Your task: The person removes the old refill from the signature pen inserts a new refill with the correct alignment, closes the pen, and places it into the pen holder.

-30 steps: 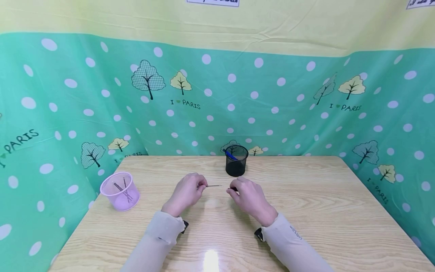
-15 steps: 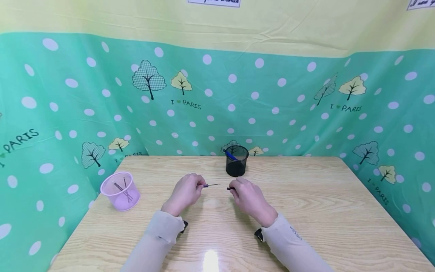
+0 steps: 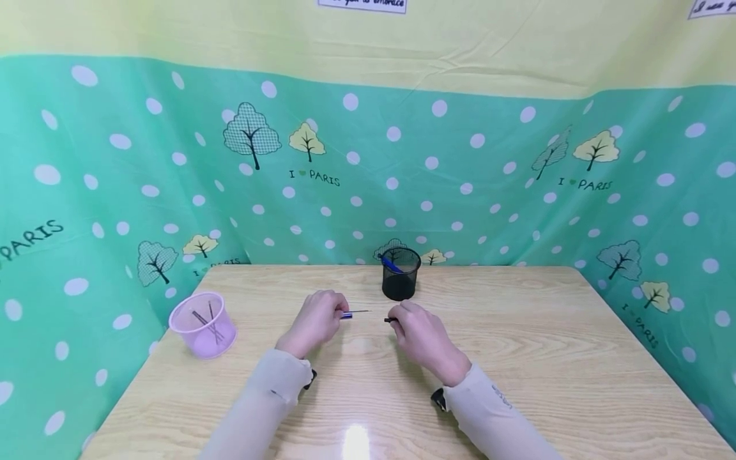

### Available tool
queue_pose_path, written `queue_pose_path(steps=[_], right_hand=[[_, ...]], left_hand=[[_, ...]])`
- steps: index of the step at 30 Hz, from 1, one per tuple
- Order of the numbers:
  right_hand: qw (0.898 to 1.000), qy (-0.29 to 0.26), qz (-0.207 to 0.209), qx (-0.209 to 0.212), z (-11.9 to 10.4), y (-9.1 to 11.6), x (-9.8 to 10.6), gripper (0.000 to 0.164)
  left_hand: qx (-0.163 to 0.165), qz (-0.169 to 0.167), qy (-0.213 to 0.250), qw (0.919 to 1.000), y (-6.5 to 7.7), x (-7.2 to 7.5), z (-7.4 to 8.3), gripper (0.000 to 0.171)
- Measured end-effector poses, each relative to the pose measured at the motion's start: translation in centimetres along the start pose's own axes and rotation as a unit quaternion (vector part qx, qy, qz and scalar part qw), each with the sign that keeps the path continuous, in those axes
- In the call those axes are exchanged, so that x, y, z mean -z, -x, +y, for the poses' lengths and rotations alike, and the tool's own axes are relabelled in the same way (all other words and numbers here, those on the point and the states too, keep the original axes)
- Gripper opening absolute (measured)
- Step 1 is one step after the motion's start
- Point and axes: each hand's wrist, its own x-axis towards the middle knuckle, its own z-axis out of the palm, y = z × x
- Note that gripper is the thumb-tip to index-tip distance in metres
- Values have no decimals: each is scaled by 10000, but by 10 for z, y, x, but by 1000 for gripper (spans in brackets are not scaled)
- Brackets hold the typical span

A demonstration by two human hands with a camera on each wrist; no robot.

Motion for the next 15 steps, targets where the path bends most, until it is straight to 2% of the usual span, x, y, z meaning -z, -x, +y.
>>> queue_pose_path(steps=[6,11,15], right_hand=[[10000,-15,5,-2,-1,0,1,7],[10000,8,-9,11,-1,0,1,8],[10000,52,-23,25,-1,0,1,9]], left_hand=[[73,-125,-68,9999,-8,1,-6,18],[114,-405,165,9990,-15,-1,-10,19],[83,-526,164,9984,-20,-3,-14,17]])
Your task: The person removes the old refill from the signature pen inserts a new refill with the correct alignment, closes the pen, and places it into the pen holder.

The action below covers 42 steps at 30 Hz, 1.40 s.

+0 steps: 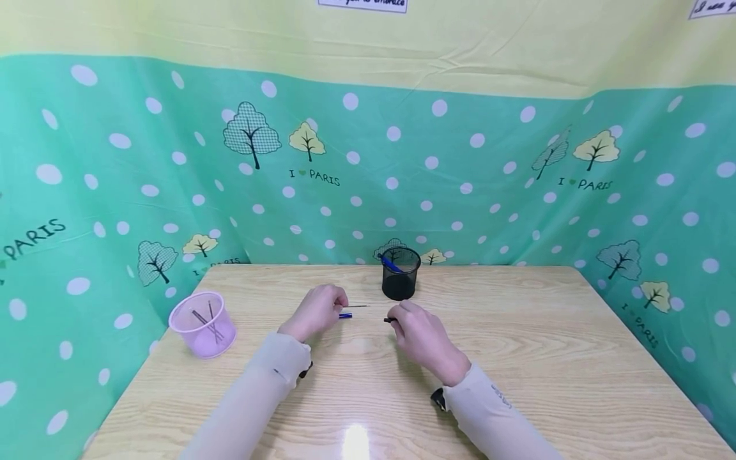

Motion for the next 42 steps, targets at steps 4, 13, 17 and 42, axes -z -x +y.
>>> queue_pose_path(steps=[4,13,17,42], right_hand=[[10000,14,-6,1,0,0,0,9],[10000,3,-7,-11,0,0,0,9],[10000,1,13,-5,0,0,0,9],[9999,123,-75,-41,-2,0,-1,7]], left_hand=[[11,-88,-77,9999,-4,-2,-2,17],[131,-349,-46,9993,-10,-7,-4,20],[139,-340,-35,9993,-14,-9,-5,24],[252,-579,-376,9973,-32,-24,-14,24]])
